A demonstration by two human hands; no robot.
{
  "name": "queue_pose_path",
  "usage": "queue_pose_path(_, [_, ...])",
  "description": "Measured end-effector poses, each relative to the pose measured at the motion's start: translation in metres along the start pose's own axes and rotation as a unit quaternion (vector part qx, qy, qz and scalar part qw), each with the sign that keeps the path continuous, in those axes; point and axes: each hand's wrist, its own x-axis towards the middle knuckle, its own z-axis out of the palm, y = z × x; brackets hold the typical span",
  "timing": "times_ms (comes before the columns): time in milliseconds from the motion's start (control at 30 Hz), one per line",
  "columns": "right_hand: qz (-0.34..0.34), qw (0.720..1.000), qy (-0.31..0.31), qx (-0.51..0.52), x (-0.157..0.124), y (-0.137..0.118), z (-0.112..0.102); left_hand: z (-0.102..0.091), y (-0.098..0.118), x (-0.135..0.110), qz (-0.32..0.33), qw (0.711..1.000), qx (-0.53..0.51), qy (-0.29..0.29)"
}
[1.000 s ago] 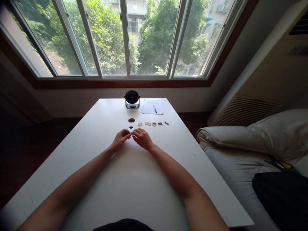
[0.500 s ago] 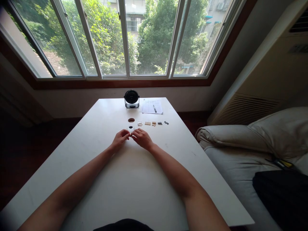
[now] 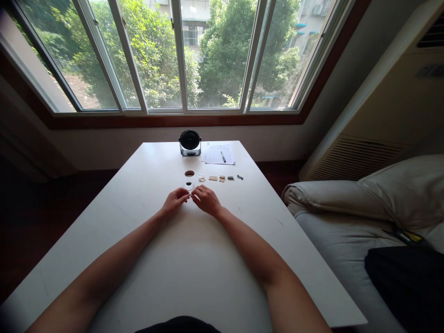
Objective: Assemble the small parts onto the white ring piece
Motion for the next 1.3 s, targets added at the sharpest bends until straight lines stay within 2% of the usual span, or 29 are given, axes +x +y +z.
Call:
queue_pose_path(200, [0.006,1.0,-0.003,0.012,-0.0002,-0.0001,0.0002,-0.0006,-0.0018,0.0005,0.006,0.999,0.04,-0.002])
queue_pose_path(433, [0.006,1.0,-0.004,0.012,-0.0013,0.0014,0.0008,-0.0006,-0.0034,0.0012,-0.001,1.0,0.031,0.003])
queue_pose_path(833, [-0.026,0.998,-0.036,-0.043,0.0001,-0.0005,-0.0034,0.0001,-0.002,0.0004,-0.01,1.0,0.026,0.004])
queue_pose_path(1300, [-0.004,0.999,-0.019,-0.028,-0.0012,0.0008,-0.0002,-0.0004,-0.0003,0.0001,-0.004,1.0,0.024,-0.012])
